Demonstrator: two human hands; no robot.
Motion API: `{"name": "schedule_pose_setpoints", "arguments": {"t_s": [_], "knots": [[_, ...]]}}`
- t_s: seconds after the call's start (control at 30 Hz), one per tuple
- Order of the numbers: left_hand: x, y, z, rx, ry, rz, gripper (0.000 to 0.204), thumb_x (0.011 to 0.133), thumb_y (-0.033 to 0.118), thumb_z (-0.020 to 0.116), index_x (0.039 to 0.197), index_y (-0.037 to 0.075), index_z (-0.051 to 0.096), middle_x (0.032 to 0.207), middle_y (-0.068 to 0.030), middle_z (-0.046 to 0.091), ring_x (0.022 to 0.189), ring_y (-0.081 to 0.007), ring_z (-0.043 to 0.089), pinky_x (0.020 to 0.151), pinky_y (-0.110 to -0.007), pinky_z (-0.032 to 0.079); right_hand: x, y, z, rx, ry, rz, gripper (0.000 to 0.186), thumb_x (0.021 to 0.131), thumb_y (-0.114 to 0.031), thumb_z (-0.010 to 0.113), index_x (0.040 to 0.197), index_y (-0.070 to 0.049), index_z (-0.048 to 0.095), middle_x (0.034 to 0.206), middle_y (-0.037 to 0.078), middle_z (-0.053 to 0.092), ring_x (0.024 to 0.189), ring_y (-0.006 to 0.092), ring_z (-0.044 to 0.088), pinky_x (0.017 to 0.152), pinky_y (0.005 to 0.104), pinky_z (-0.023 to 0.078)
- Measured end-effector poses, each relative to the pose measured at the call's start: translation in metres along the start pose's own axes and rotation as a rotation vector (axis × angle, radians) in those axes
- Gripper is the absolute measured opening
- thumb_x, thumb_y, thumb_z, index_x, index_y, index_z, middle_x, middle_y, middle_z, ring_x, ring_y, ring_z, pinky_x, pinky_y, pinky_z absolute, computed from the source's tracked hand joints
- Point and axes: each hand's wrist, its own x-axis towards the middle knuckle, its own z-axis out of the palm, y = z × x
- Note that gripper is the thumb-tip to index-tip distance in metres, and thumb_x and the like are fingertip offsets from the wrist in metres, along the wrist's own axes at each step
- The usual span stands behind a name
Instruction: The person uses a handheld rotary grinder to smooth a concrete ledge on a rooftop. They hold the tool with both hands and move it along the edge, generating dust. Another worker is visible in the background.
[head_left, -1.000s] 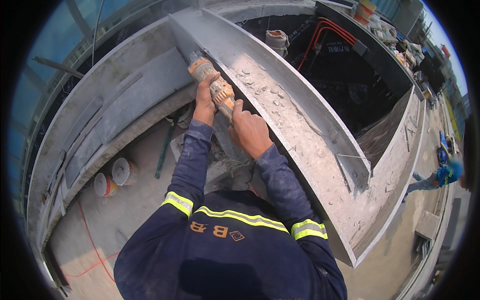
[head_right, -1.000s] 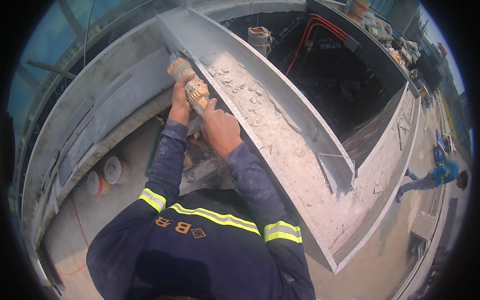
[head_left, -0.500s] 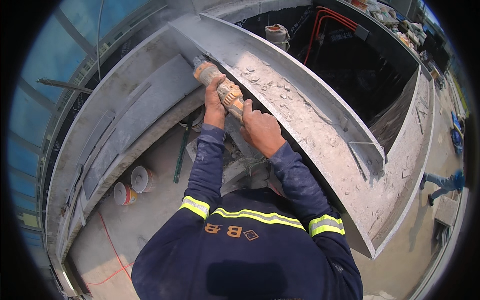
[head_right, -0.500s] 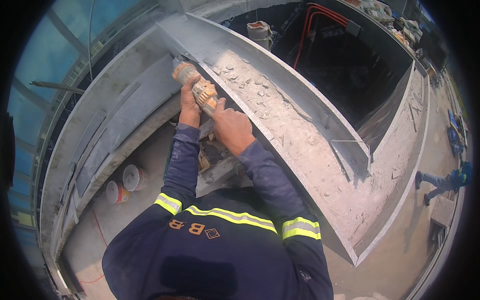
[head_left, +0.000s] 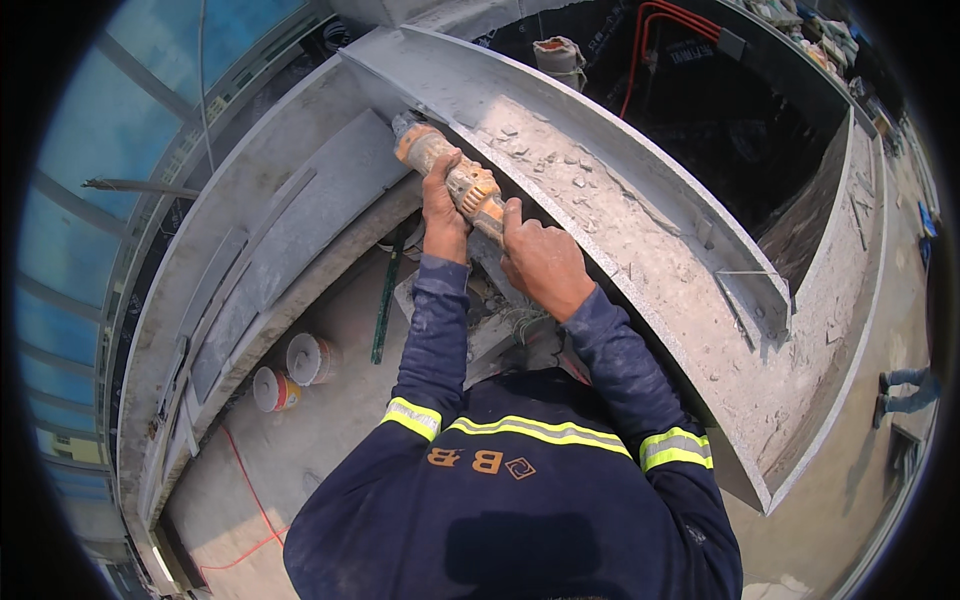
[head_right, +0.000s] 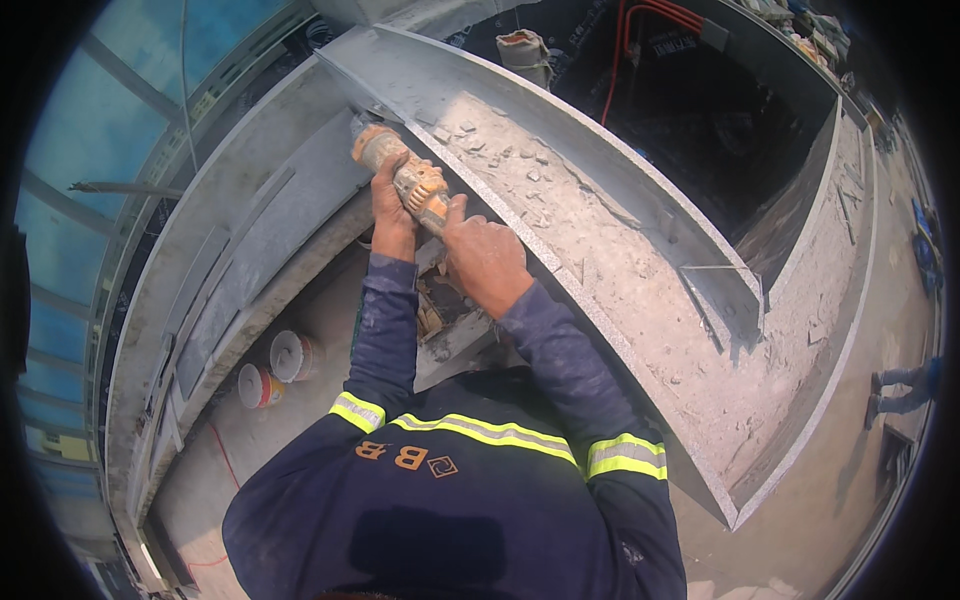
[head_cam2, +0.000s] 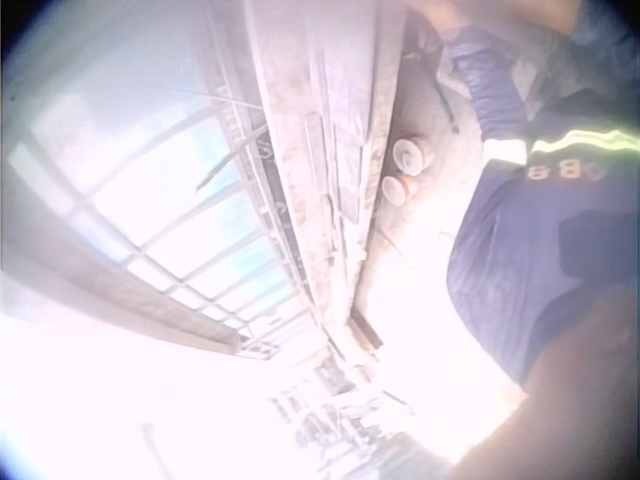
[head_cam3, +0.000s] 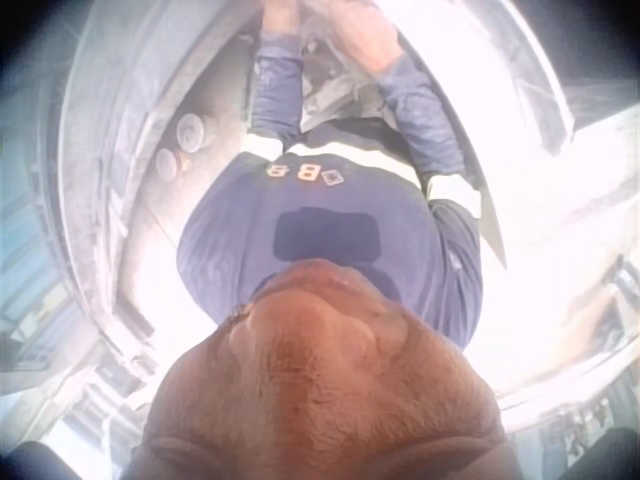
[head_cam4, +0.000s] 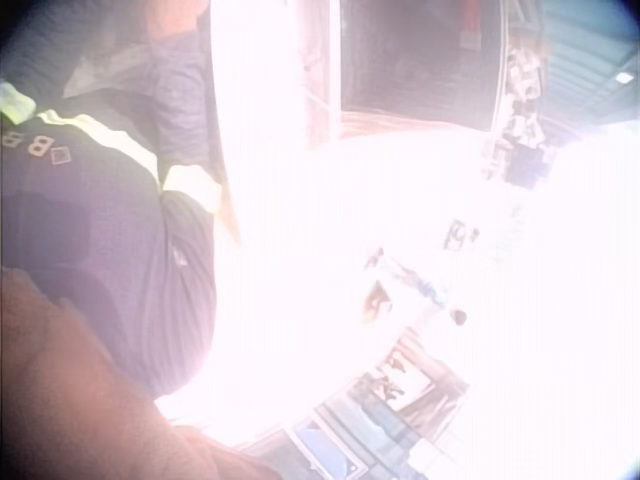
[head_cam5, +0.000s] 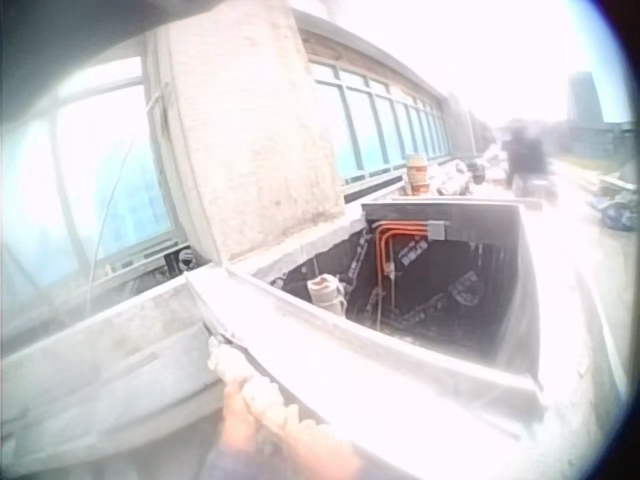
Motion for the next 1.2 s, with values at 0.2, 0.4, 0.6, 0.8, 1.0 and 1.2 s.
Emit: {"name": "schedule_pose_setpoints", "arguments": {"t_s": [0.2, 0.4, 0.6, 0.8, 1.0, 1.2], "knots": [[-0.002, -0.002, -0.001, -0.006, 0.020, -0.006, 0.035, 0.081, 0.020, 0.075, 0.105, 0.003, 0.055, 0.081, -0.0142, 0.063, 0.068, -0.0307, 0.068, 0.060, -0.046, 0.060, -0.004, -0.007, -0.020, -0.007, -0.042, 0.003, 0.068, 0.079, -0.016, 0.074, 0.135, 0.013, 0.047, 0.080, 0.020, 0.070, 0.071, 0.0318, 0.073, 0.060, 0.0389, 0.058], [0.005, -0.003, -0.005, -0.024, 0.017, -0.021, 0.036, 0.082, 0.022, 0.075, 0.107, 0.004, 0.056, 0.082, -0.0154, 0.064, 0.069, -0.0314, 0.068, 0.062, -0.046, 0.060, 0.000, -0.006, -0.012, -0.024, -0.022, 0.009, 0.073, 0.076, -0.017, 0.078, 0.134, 0.014, 0.047, 0.081, 0.019, 0.070, 0.071, 0.0313, 0.073, 0.061, 0.0379, 0.058], [0.016, 0.002, -0.008, -0.020, 0.025, -0.054, 0.036, 0.082, 0.022, 0.075, 0.106, 0.003, 0.055, 0.082, -0.0152, 0.064, 0.070, -0.0311, 0.068, 0.063, -0.046, 0.060, 0.011, -0.008, -0.010, 0.027, -0.057, 0.029, 0.075, 0.072, -0.011, 0.076, 0.135, 0.016, 0.046, 0.084, 0.022, 0.071, 0.075, 0.0335, 0.073, 0.065, 0.0392, 0.059], [0.029, 0.003, -0.012, 0.008, -0.012, -0.010, 0.036, 0.081, 0.022, 0.075, 0.104, 0.002, 0.055, 0.081, -0.0151, 0.064, 0.067, -0.0311, 0.068, 0.062, -0.045, 0.061, 0.020, -0.007, -0.003, 0.016, -0.046, 0.012, 0.065, 0.078, -0.006, 0.067, 0.136, 0.017, 0.046, 0.083, 0.022, 0.071, 0.076, 0.0337, 0.074, 0.065, 0.0401, 0.059], [0.036, 0.004, -0.016, 0.050, 0.013, 0.003, 0.037, 0.081, 0.022, 0.075, 0.105, 0.003, 0.054, 0.081, -0.0154, 0.064, 0.067, -0.0319, 0.069, 0.062, -0.045, 0.062, 0.026, -0.008, 0.003, -0.019, -0.036, 0.021, 0.059, 0.083, -0.005, 0.061, 0.135, 0.017, 0.047, 0.081, 0.022, 0.072, 0.075, 0.0324, 0.074, 0.065, 0.0405, 0.059], [0.021, 0.001, -0.006, 0.049, 0.009, -0.004, 0.037, 0.081, 0.022, 0.075, 0.105, 0.004, 0.054, 0.082, -0.0162, 0.064, 0.069, -0.0323, 0.069, 0.061, -0.048, 0.061, 0.014, -0.006, -0.003, -0.012, -0.048, 0.029, 0.063, 0.081, -0.008, 0.066, 0.136, 0.016, 0.046, 0.082, 0.021, 0.072, 0.074, 0.0319, 0.074, 0.063, 0.0393, 0.059]]}}
